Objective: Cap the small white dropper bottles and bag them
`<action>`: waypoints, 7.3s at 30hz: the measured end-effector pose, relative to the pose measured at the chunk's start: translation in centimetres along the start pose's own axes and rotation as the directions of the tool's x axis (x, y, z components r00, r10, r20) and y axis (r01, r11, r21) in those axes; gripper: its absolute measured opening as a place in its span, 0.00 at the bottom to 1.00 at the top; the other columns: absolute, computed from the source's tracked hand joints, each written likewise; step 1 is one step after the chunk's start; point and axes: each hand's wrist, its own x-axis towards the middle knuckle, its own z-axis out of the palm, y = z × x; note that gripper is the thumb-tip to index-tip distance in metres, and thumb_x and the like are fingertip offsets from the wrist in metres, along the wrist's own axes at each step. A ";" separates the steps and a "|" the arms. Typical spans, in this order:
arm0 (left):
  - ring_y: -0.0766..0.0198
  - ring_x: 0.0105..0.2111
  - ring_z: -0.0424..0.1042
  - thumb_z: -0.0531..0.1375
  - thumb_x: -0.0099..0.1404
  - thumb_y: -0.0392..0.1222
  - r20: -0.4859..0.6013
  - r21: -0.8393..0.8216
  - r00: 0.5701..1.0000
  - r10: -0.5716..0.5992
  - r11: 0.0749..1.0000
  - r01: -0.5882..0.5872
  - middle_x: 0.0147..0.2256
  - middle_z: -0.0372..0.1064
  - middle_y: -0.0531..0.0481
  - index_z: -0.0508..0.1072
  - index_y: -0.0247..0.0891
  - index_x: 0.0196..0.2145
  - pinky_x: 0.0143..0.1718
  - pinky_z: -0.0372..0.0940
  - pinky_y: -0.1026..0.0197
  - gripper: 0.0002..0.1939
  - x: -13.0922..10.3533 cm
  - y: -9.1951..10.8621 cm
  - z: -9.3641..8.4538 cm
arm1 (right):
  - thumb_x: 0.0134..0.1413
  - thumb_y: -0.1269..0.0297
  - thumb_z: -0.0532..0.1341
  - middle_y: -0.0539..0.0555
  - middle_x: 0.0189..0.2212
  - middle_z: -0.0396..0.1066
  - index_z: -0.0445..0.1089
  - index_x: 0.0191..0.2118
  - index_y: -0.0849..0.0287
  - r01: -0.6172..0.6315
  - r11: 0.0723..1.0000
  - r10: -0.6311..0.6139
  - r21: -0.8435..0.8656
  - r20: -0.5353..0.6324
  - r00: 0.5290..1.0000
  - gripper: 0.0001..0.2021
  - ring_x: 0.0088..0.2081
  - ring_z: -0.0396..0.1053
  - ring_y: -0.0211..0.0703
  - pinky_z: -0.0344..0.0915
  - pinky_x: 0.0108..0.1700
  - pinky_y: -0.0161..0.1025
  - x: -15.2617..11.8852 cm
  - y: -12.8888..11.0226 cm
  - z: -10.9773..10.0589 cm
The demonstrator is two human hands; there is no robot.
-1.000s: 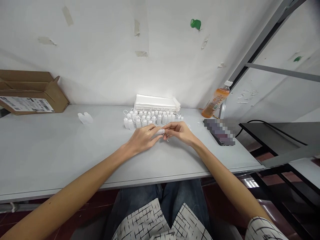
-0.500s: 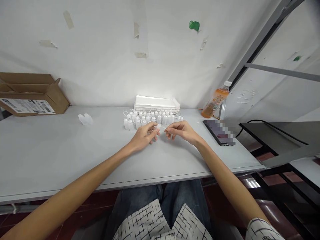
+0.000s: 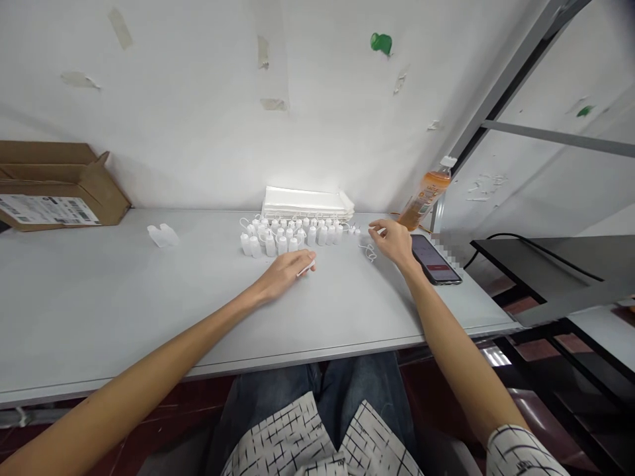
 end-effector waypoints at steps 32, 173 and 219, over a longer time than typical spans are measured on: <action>0.64 0.30 0.68 0.58 0.62 0.46 0.028 0.315 0.998 0.059 0.947 -0.065 0.32 0.74 0.51 0.77 0.36 0.36 0.32 0.60 0.63 0.12 0.1 -0.6 -0.1 | 0.50 0.64 0.60 0.54 0.35 0.77 0.78 0.38 0.57 -0.017 0.998 0.009 0.058 0.127 0.992 0.11 0.35 0.72 0.45 0.62 0.37 0.38 2.0 0.1 2.8; 0.70 0.21 0.57 0.63 0.57 0.51 -0.288 -0.118 0.954 -0.082 0.992 0.050 0.21 0.55 0.57 0.65 0.36 0.23 0.23 0.55 0.65 0.17 0.7 -1.0 0.6 | 0.54 0.48 0.62 0.51 0.22 0.70 0.71 0.29 0.63 -0.079 0.656 -0.445 0.751 0.469 0.762 0.19 0.19 0.62 0.33 0.58 0.24 0.33 -5.0 -9.6 -0.1; 0.62 0.32 0.65 0.46 0.69 0.54 -0.162 0.260 0.987 0.014 0.965 0.029 0.33 0.70 0.54 0.73 0.41 0.35 0.36 0.56 0.62 0.20 -0.1 -0.3 1.1 | 0.52 0.55 0.66 0.55 0.31 0.73 0.74 0.35 0.62 -0.151 0.448 -0.366 0.881 0.334 0.869 0.13 0.29 0.71 0.39 0.63 0.22 0.32 -5.0 -10.0 0.4</action>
